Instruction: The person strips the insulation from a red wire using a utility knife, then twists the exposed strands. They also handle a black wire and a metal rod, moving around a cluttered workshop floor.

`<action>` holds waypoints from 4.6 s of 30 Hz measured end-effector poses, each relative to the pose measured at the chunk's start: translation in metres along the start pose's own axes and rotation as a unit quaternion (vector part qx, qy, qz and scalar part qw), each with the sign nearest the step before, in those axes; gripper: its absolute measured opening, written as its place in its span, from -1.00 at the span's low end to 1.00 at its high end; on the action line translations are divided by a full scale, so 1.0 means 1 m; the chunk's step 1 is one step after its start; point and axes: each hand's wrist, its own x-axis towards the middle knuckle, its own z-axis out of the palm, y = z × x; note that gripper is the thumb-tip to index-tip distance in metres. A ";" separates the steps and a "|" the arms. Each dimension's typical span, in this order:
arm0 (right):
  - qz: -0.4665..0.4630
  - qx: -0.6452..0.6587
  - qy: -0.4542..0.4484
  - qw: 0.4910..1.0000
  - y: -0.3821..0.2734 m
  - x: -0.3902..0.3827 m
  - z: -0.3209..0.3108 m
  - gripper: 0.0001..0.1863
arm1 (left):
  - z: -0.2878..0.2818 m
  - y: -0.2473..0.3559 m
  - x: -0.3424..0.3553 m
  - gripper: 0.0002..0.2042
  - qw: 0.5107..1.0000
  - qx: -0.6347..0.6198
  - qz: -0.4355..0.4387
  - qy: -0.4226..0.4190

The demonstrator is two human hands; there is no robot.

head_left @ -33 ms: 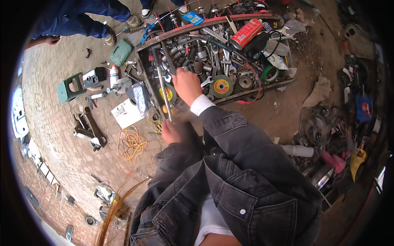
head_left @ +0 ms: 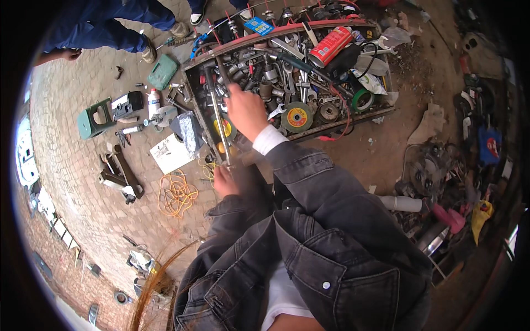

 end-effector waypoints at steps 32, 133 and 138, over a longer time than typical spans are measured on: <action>0.201 -0.056 0.246 0.946 0.182 0.118 -0.173 -0.10 | -0.134 -0.243 0.014 -0.74 0.907 0.226 -0.346 -0.085; -0.042 0.536 -0.150 0.830 0.045 -0.067 -0.230 -0.42 | -0.061 0.269 -0.029 -0.71 0.807 -0.353 -0.038 -0.473; -0.063 0.554 -0.211 0.802 0.020 -0.081 -0.226 -0.37 | -0.057 0.293 -0.037 -0.67 0.806 -0.392 -0.007 -0.444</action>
